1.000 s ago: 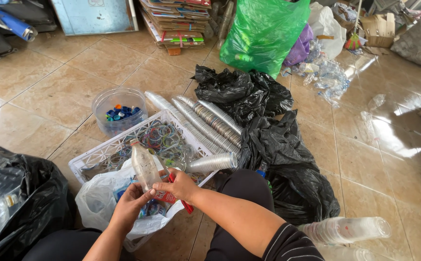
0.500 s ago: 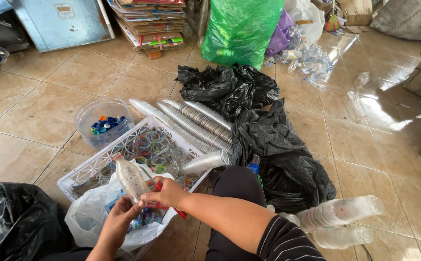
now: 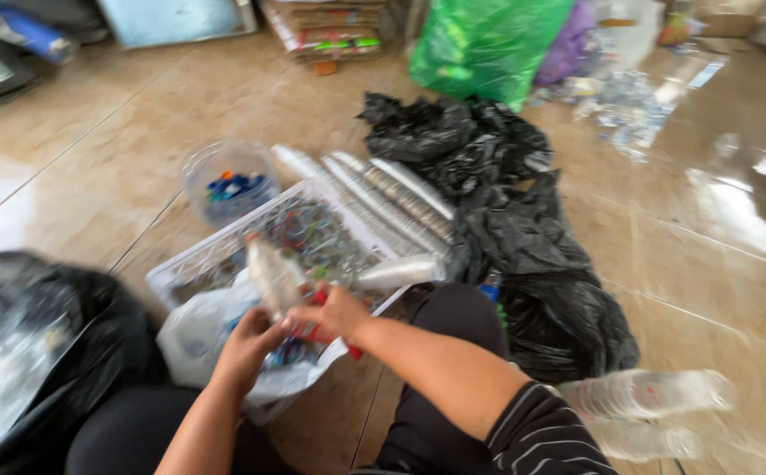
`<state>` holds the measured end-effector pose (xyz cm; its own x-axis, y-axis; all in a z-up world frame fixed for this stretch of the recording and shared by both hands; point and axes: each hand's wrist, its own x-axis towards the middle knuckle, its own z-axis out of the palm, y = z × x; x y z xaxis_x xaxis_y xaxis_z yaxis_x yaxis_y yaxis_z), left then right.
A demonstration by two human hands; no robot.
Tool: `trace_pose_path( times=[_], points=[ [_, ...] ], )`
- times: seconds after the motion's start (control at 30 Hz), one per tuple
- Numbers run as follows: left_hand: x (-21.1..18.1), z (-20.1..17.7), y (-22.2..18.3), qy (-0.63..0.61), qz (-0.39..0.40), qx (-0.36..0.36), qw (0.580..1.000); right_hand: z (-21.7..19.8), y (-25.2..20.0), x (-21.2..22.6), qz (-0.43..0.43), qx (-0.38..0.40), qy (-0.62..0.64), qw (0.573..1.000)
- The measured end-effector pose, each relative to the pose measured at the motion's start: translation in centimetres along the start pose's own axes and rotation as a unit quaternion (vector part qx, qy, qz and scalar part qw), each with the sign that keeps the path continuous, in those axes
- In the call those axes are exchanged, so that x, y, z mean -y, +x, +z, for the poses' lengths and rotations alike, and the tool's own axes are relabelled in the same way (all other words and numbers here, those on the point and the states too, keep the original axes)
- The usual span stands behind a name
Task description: Sorting plastic bottles and cups by removing labels with a utility knife and placing them into bags
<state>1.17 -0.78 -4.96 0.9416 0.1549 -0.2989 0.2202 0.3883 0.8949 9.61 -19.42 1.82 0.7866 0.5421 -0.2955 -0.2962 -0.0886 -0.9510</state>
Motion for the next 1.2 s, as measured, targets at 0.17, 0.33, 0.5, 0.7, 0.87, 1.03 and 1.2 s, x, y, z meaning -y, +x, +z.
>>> trace_pose_path(
  times=[0.17,0.33,0.5,0.7,0.87,1.03,1.2],
  points=[
    [-2.4,2.6,-0.9,0.074,0.03,-0.085,0.993,-2.2,1.0,-3.4,-0.075,0.016,-0.059,0.995],
    [-1.6,2.1,-0.1,0.053,0.026,-0.087,0.994,-0.7,0.6,0.5,0.003,-0.007,-0.019,1.0],
    [-0.4,2.5,0.3,-0.042,0.038,-0.057,0.997,-1.9,3.2,-2.1,-0.02,-0.019,-0.026,0.999],
    [-1.2,2.4,0.3,-0.047,0.068,-0.046,0.996,-0.9,2.5,0.3,-0.022,-0.017,-0.028,0.999],
    [-0.5,2.6,0.2,-0.067,0.094,-0.039,0.993,-0.4,2.4,0.5,-0.031,-0.022,-0.025,0.999],
    [-1.0,2.5,-0.3,-0.072,0.094,-0.038,0.992,-0.1,2.6,-0.1,-0.04,-0.034,-0.005,0.999],
    [-0.6,1.8,0.7,-0.062,0.078,-0.041,0.994,-0.3,3.6,-0.8,-0.039,-0.03,-0.028,0.998]
  ],
)
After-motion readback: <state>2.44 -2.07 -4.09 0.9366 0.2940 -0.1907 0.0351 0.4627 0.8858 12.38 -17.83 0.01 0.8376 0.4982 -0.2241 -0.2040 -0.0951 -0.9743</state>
